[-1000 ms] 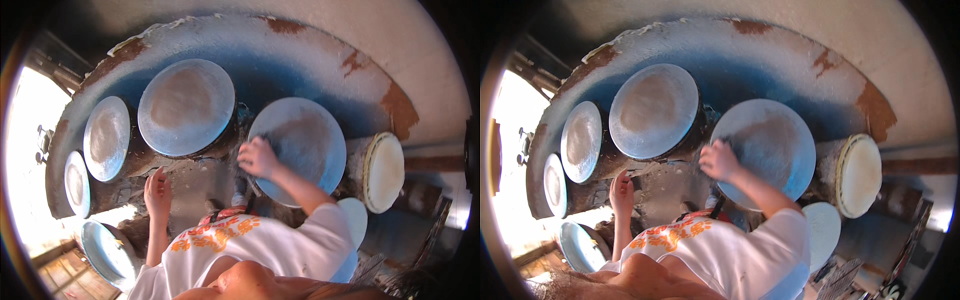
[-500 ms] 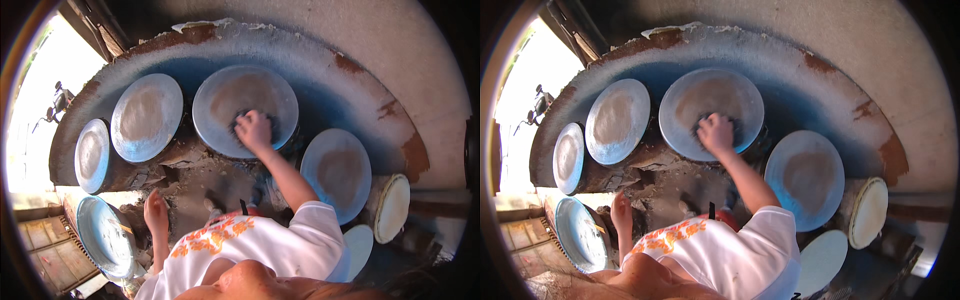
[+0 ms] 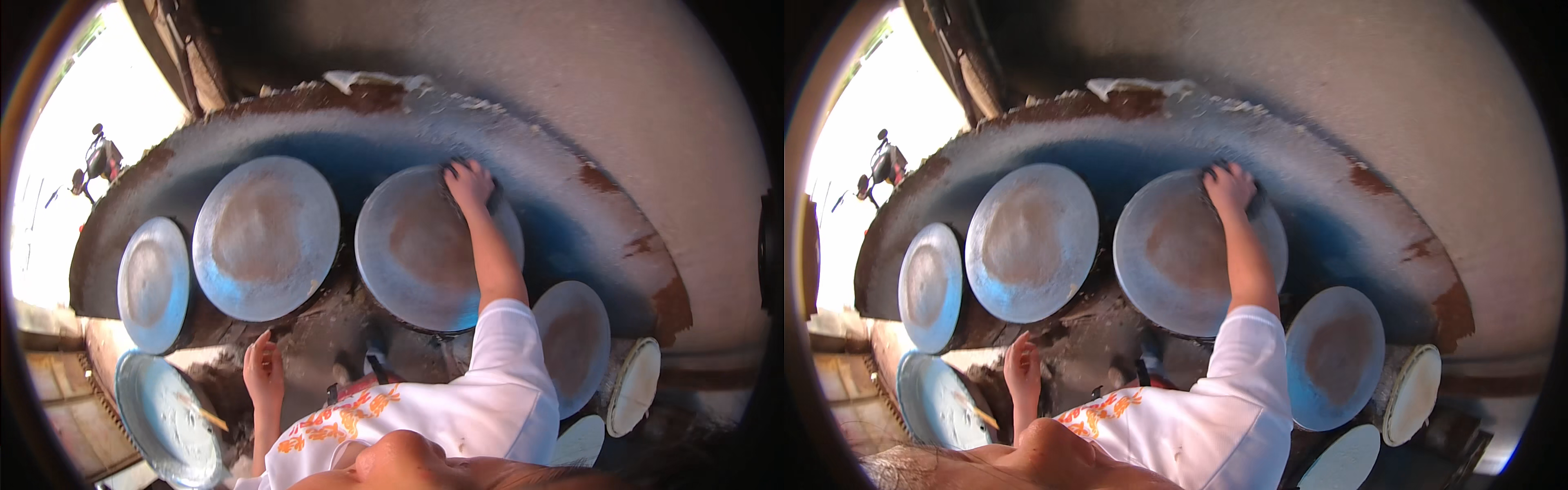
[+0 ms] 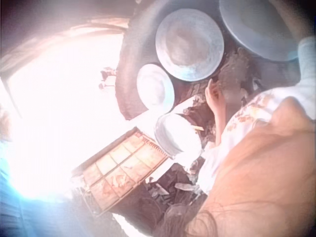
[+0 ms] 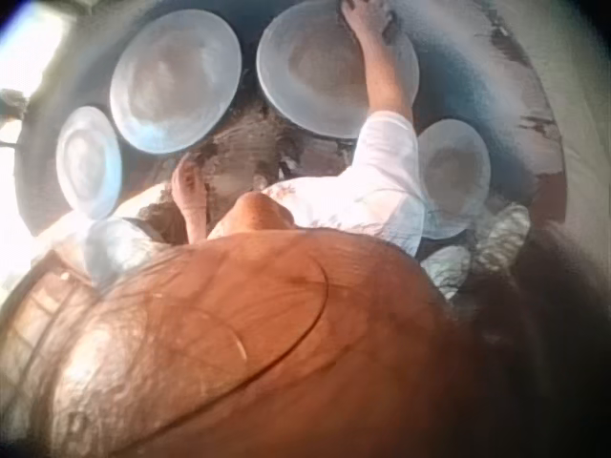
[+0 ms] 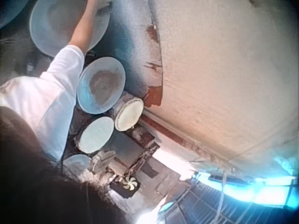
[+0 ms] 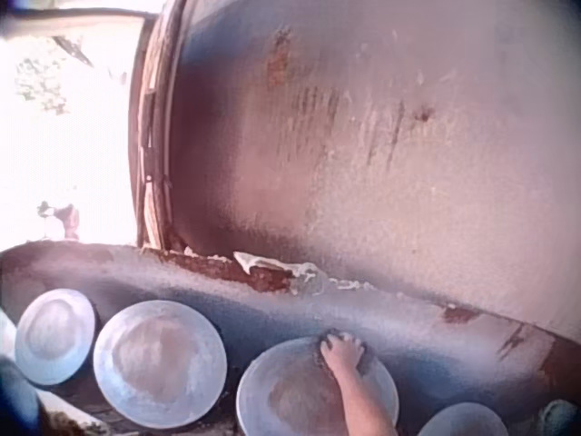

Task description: The person prepares thin pancakes by ladling batter onto hot circular pans and spreading it with a wooden stick. They flip the pancakes, stack them on a tray, and occasionally wipe the pans with a cloth.

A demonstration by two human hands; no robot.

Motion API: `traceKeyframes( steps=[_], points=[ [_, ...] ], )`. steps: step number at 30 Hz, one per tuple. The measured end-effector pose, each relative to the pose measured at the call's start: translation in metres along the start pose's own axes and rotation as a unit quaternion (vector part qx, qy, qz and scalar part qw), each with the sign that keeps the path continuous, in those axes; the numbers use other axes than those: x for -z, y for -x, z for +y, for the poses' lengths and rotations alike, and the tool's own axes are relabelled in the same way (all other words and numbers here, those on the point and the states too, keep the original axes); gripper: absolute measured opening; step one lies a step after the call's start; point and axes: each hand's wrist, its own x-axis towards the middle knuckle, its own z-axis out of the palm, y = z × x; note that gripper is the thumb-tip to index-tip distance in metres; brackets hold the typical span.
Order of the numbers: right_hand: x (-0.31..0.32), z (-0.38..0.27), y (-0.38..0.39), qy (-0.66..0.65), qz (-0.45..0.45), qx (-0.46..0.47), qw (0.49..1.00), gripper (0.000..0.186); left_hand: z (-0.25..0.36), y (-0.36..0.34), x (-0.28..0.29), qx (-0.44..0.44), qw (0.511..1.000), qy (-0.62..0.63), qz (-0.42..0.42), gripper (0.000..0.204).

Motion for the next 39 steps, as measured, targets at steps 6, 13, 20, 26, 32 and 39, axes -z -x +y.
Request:
traceKeyframes(
  steps=[6, 13, 20, 26, 32, 39],
  points=[
    [-0.021, -0.122, 0.176, -0.197, -0.111, 0.471, 0.852, 0.025, 0.013, 0.004, 0.027, 0.069, 0.996, -0.045, 0.027, 0.036],
    [0.019, -0.204, 0.122, -0.301, -0.082, 0.362, 0.878, 0.007, -0.001, 0.005, 0.068, 0.039, 0.997, -0.054, 0.045, 0.038],
    [0.041, -0.306, 0.268, -0.275, -0.028, 0.366, 0.889, 0.013, -0.054, 0.02, 0.14, 0.02, 0.998, -0.039, 0.036, 0.039],
    [0.078, -0.311, 0.197, -0.296, -0.226, -0.12, 0.92, 0.023, -0.066, 0.002, 0.187, 0.017, 0.999, -0.008, 0.041, 0.039],
    [0.063, -0.371, 0.273, -0.261, -0.028, 0.334, 0.905, 0.014, -0.085, -0.028, 0.186, 0.033, 0.997, 0.044, 0.049, 0.039],
    [-0.033, -0.32, 0.108, -0.093, -0.035, 0.119, 0.988, 0.026, -0.108, -0.05, 0.204, 0.062, 0.995, -0.016, 0.083, 0.04]
  ],
)
